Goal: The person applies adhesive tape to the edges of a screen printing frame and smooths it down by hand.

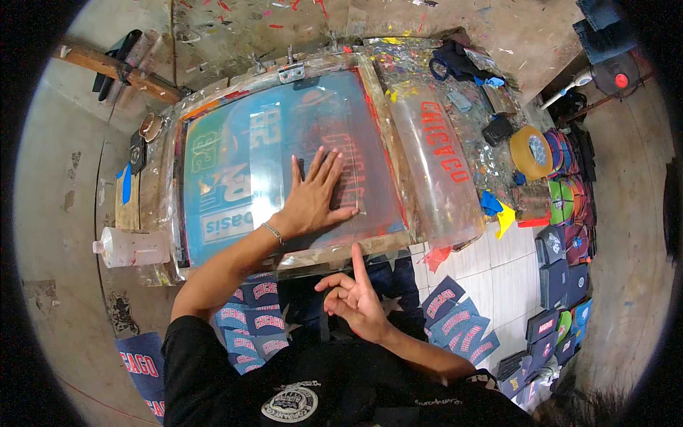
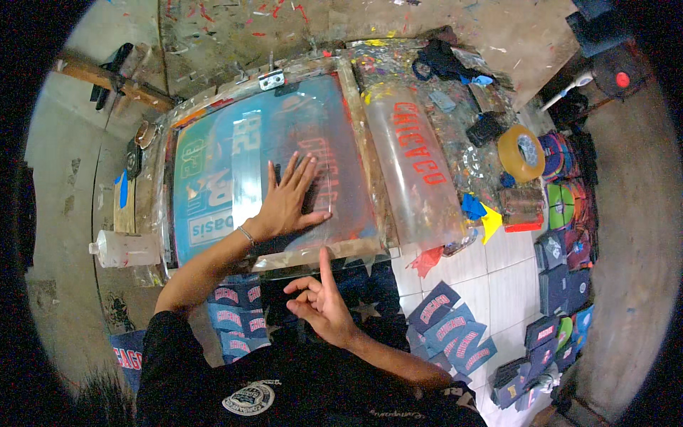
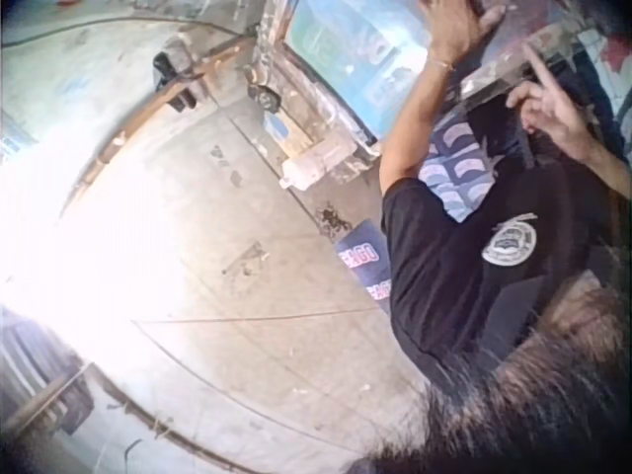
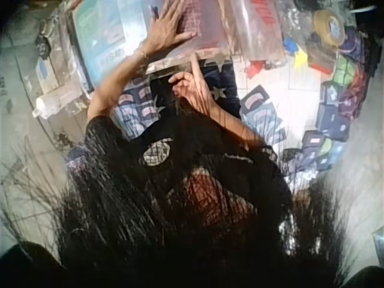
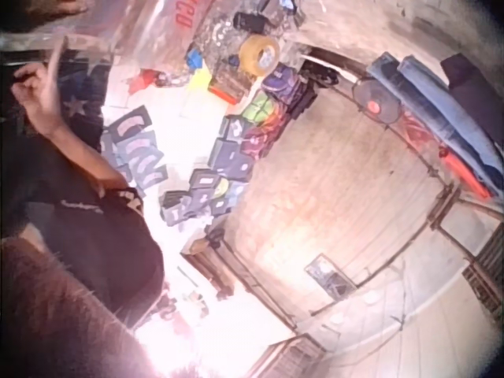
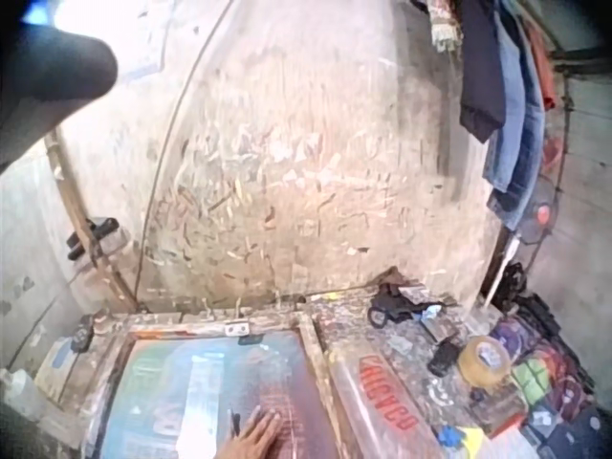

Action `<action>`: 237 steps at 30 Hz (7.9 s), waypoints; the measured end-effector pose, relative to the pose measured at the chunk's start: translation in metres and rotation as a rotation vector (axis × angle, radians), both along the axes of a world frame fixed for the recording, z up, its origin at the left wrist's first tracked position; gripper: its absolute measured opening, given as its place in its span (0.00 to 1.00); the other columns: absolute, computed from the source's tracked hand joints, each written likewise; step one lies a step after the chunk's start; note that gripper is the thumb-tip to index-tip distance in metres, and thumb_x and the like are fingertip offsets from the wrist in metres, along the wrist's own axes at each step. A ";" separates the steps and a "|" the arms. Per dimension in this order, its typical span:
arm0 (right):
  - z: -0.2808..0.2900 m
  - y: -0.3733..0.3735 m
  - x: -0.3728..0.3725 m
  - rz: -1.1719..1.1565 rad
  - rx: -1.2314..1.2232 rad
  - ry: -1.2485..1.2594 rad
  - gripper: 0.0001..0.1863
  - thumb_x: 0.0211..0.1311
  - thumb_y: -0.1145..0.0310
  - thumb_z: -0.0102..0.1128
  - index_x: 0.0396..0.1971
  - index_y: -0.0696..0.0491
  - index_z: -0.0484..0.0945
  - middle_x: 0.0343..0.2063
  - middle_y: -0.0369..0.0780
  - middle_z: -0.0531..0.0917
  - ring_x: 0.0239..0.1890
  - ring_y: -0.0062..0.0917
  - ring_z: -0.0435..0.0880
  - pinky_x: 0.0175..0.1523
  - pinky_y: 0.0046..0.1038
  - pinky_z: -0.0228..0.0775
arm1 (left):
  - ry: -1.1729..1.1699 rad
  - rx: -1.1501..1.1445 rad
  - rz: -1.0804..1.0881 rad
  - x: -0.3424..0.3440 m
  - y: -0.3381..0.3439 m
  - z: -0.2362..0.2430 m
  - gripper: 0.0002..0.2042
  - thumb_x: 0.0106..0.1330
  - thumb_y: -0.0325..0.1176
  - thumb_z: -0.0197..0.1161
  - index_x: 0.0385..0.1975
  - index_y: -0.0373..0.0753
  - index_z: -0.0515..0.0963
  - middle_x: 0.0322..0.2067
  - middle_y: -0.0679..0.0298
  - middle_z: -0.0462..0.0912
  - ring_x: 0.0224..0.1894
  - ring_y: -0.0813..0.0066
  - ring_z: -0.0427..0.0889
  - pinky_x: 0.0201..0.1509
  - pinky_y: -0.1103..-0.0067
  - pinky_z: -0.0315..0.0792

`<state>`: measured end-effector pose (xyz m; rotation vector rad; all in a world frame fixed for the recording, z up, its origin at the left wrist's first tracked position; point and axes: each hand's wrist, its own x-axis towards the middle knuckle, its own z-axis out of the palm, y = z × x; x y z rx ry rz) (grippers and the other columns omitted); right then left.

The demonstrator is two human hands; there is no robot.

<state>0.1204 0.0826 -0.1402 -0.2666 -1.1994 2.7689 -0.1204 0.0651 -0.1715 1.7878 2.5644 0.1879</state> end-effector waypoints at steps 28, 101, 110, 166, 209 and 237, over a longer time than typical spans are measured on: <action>0.017 0.029 0.016 0.082 0.363 -0.156 0.21 0.69 0.76 0.53 0.60 0.59 0.66 0.36 0.40 0.83 0.37 0.17 0.80 0.45 0.21 0.74 | -0.098 0.154 0.250 -0.025 0.054 0.000 0.70 0.36 0.75 0.68 0.70 0.27 0.42 0.72 0.45 0.43 0.76 0.46 0.34 0.71 0.42 0.28; 0.083 0.327 0.131 -0.847 1.487 -0.556 0.15 0.59 0.74 0.60 0.46 0.61 0.78 0.32 0.42 0.86 0.32 0.21 0.83 0.40 0.25 0.75 | -0.570 0.192 0.016 0.210 -0.119 0.012 0.30 0.59 0.30 0.67 0.60 0.27 0.64 0.65 0.42 0.62 0.70 0.42 0.58 0.72 0.54 0.52; 0.072 0.342 0.082 -0.604 1.517 -0.491 0.18 0.60 0.68 0.64 0.48 0.60 0.78 0.34 0.43 0.85 0.36 0.23 0.83 0.44 0.24 0.74 | -0.619 0.299 0.273 0.217 -0.139 0.014 0.22 0.61 0.29 0.66 0.54 0.29 0.71 0.56 0.45 0.74 0.60 0.46 0.72 0.66 0.63 0.66; 0.154 0.282 0.098 -0.433 1.384 -0.536 0.01 0.60 0.76 0.57 0.31 0.56 0.75 0.32 0.31 0.75 0.36 0.16 0.72 0.42 0.20 0.65 | -0.919 1.006 -0.098 0.209 -0.050 0.102 0.27 0.54 0.32 0.74 0.53 0.31 0.74 0.54 0.50 0.78 0.56 0.52 0.78 0.60 0.65 0.73; 0.063 0.105 0.065 0.596 0.835 -0.354 0.30 0.57 0.62 0.70 0.60 0.48 0.73 0.46 0.46 0.84 0.44 0.31 0.86 0.49 0.30 0.75 | -0.910 1.125 0.451 0.131 -0.168 0.169 0.11 0.65 0.25 0.59 0.41 0.25 0.82 0.52 0.38 0.78 0.56 0.47 0.78 0.64 0.58 0.68; 0.200 0.124 0.078 -0.215 1.749 0.181 0.15 0.47 0.57 0.68 0.28 0.53 0.84 0.19 0.39 0.82 0.18 0.23 0.80 0.24 0.25 0.69 | -1.555 2.254 -0.110 0.138 -0.188 0.191 0.12 0.65 0.23 0.62 0.23 0.39 0.66 0.27 0.67 0.63 0.33 0.75 0.63 0.39 0.76 0.61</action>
